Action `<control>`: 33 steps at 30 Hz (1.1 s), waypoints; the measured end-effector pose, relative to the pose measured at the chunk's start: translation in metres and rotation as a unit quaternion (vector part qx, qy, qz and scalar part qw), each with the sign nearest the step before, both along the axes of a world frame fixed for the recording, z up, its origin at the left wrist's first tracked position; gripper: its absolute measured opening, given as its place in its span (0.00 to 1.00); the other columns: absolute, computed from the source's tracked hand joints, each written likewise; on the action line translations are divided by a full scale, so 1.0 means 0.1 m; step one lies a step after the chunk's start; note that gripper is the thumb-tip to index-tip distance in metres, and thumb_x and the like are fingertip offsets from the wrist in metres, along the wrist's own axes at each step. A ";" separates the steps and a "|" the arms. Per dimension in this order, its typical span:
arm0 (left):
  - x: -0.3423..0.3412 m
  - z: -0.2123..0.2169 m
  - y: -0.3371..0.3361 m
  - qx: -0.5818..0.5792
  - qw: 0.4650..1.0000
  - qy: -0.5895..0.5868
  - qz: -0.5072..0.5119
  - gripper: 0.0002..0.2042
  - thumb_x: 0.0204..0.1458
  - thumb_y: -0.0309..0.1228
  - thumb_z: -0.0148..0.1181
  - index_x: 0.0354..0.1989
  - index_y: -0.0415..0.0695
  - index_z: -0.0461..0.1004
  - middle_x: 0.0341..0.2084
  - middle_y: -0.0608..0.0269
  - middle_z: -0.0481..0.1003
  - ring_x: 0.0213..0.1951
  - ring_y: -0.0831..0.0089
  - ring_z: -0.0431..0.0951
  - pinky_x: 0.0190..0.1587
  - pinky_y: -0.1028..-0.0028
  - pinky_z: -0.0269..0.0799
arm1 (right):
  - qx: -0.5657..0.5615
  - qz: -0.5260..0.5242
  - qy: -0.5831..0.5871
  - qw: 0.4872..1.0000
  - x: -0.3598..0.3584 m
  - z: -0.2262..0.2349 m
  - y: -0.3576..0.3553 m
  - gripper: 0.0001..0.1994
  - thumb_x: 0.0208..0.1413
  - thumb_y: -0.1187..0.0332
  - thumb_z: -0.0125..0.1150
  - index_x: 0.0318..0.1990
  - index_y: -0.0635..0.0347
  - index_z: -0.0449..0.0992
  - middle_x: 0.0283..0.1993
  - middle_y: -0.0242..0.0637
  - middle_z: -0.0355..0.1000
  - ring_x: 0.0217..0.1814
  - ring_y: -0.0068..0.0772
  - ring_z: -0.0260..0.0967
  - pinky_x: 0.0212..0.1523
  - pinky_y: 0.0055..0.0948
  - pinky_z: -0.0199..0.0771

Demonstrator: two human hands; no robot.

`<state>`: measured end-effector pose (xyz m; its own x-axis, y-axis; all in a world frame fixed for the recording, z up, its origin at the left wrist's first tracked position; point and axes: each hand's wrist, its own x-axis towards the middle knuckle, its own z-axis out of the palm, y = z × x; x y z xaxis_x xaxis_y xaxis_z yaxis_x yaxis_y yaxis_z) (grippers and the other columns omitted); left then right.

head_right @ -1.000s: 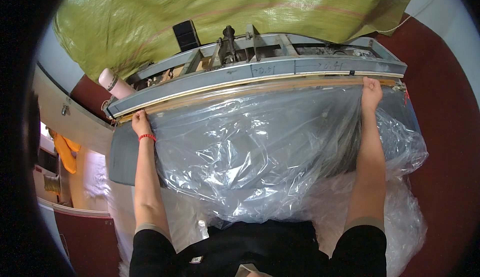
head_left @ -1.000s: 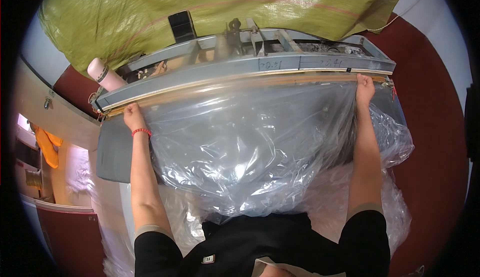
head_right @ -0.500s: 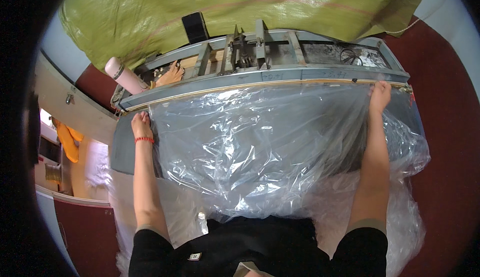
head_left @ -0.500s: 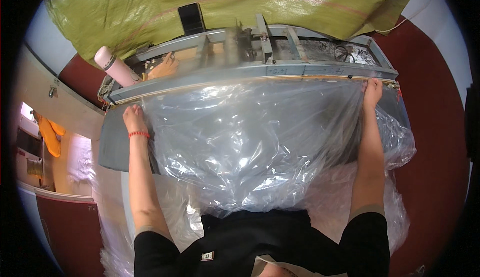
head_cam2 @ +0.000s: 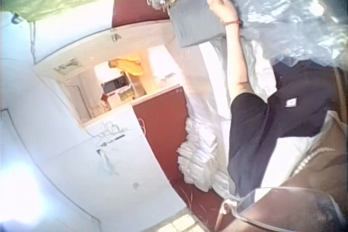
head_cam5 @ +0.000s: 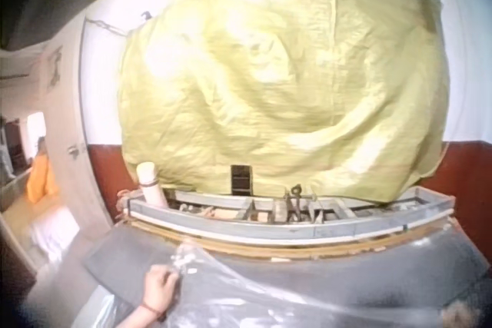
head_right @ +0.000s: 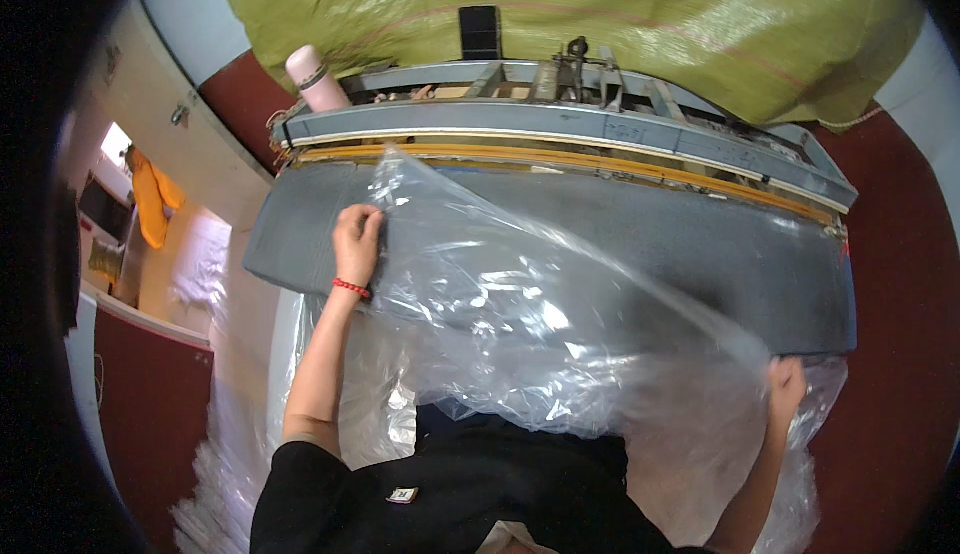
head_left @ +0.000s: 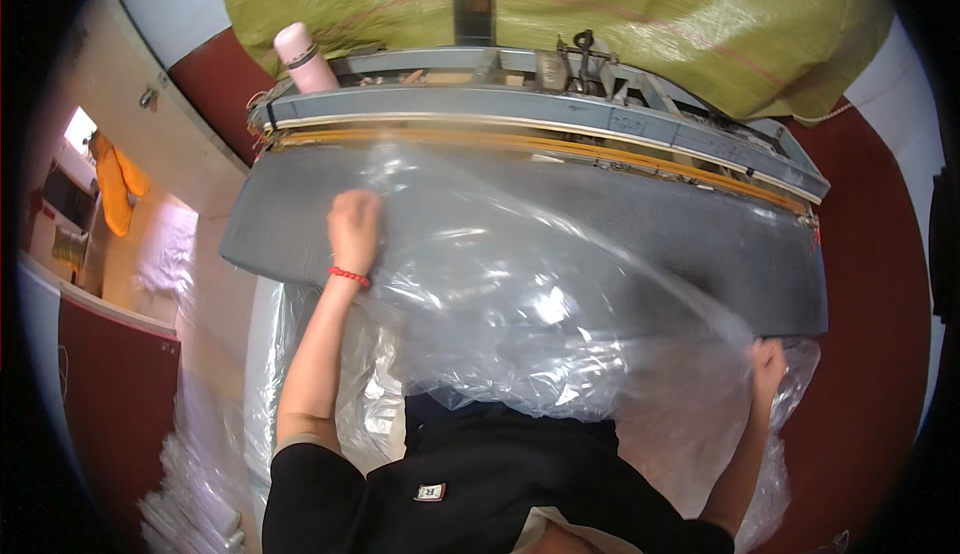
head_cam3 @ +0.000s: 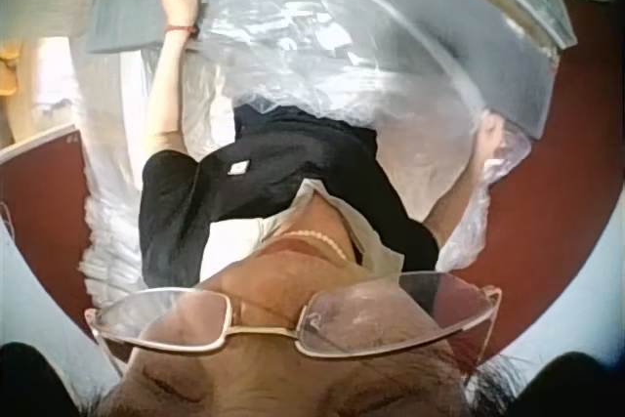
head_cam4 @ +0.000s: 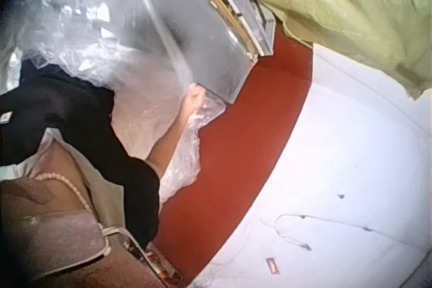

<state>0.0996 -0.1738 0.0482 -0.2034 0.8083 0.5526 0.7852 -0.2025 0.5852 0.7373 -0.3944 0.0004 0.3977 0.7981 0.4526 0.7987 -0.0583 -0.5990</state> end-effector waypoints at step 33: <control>0.59 0.30 -0.73 0.035 0.990 -0.071 -0.120 0.16 0.40 0.25 0.55 0.40 0.37 0.66 0.38 0.53 0.69 0.40 0.60 0.70 0.45 0.70 0.64 | -0.006 0.321 0.390 0.863 -3.78 0.99 2.52 0.06 0.51 0.70 0.49 0.32 0.61 0.71 0.26 0.31 0.69 0.27 0.20 0.64 0.26 0.21 0.64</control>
